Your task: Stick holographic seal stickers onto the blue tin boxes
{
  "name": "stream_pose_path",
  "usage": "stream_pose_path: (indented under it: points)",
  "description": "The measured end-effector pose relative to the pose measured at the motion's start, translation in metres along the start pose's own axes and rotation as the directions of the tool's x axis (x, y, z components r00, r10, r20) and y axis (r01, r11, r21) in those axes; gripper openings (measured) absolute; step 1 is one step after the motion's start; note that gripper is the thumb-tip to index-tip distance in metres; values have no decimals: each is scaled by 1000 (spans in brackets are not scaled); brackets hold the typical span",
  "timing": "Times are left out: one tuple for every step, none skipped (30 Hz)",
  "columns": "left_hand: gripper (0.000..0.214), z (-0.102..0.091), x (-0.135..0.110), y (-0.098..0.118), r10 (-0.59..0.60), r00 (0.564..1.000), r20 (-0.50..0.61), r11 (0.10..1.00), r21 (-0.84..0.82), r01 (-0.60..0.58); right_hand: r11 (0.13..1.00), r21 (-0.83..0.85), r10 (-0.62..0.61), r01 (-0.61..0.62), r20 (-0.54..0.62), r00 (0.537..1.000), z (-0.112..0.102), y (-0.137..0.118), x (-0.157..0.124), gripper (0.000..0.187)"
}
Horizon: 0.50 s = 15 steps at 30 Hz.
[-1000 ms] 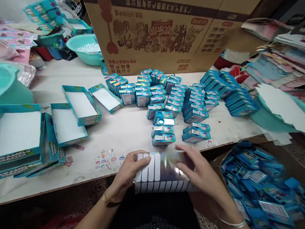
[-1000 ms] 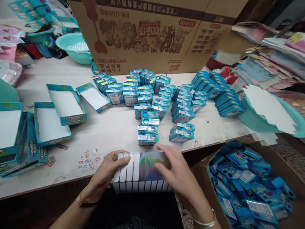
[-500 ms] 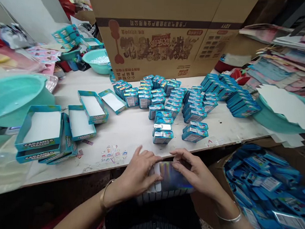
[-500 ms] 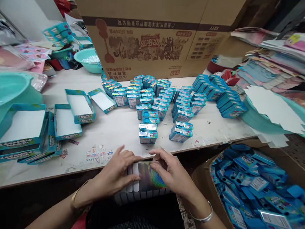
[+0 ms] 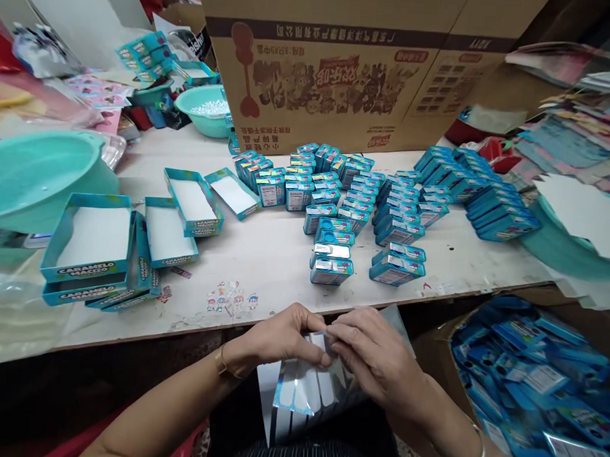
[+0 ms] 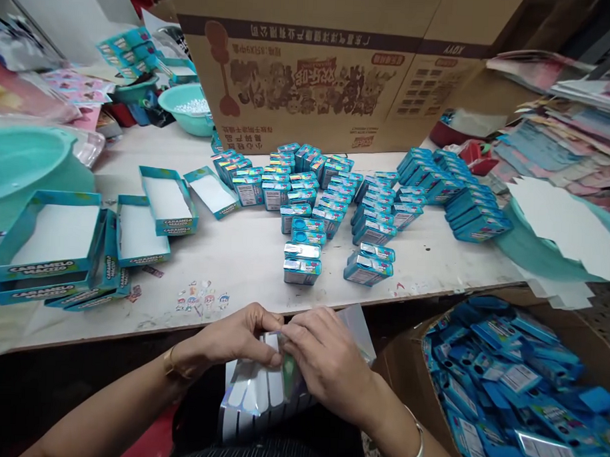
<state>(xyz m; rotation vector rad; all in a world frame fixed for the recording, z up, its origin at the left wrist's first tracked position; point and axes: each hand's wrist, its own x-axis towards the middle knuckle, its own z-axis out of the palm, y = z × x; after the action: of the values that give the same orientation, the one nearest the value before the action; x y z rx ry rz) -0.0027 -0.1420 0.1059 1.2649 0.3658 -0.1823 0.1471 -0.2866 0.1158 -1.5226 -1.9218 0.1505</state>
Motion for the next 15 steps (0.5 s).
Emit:
stream_pose_path:
  points:
    - [17, -2, -1, 0, -35, 999, 26, 999, -15, 36, 1000, 25, 16, -16, 10, 1000, 0, 0, 1, 19]
    - [20, -4, -1, -1, -67, 996, 55, 997, -29, 68, 999, 41, 26, -27, 22, 999, -1, 0, 1, 17]
    - [22, -6, -2, -2, -90, 993, 82, 995, -40, 94, 998, 49, 31, -32, 33, 999, -1, 0, 1, 15]
    - [23, -8, -2, -3, -107, 989, 107, 993, -46, 112, 998, 48, 30, -32, 40, 999, -2, 0, 1, 14]
    - [22, -9, -2, -3, -116, 985, 127, 991, -49, 123, 999, 40, 26, -27, 43, 999, -3, 0, 1, 14]
    - [21, -10, -2, -4, -120, 983, 139, 991, -51, 128, 999, 29, 17, -19, 44, 999, -3, 0, 1, 15]
    - [19, -10, -1, -4, -120, 982, 144, 990, -52, 128, 1000, 15, 6, -6, 43, 999, -4, 0, 1, 17]
    - [17, -10, -1, -4, -116, 983, 143, 991, -56, 125, 1000, -4, -9, 9, 39, 999, -3, 0, 0, 19]
    - [14, -11, 0, -4, -111, 984, 139, 991, -61, 120, 999, -27, -26, 27, 33, 999, -3, 1, 0, 22]
    - [12, -11, 1, -4, -107, 985, 133, 991, -69, 117, 998, -52, -44, 46, 26, 999, -2, 2, -1, 25]
    - [12, -11, 2, -3, -104, 986, 126, 990, -80, 115, 994, -84, -64, 66, 20, 998, -2, 3, -3, 28]
    - [12, -11, 3, -3, -103, 987, 122, 989, -91, 114, 988, -122, -90, 91, 13, 996, -1, 5, -5, 29]
    - [12, -11, 3, -3, -101, 988, 120, 988, -103, 114, 979, -164, -119, 118, 6, 993, 0, 6, -7, 30]
    - [13, -11, 4, -2, -101, 988, 120, 987, -115, 115, 967, -205, -151, 148, 4, 989, 1, 7, -9, 30]
    - [14, -12, 4, -2, -104, 987, 121, 985, -127, 119, 955, -241, -178, 174, 5, 984, 1, 8, -11, 30]
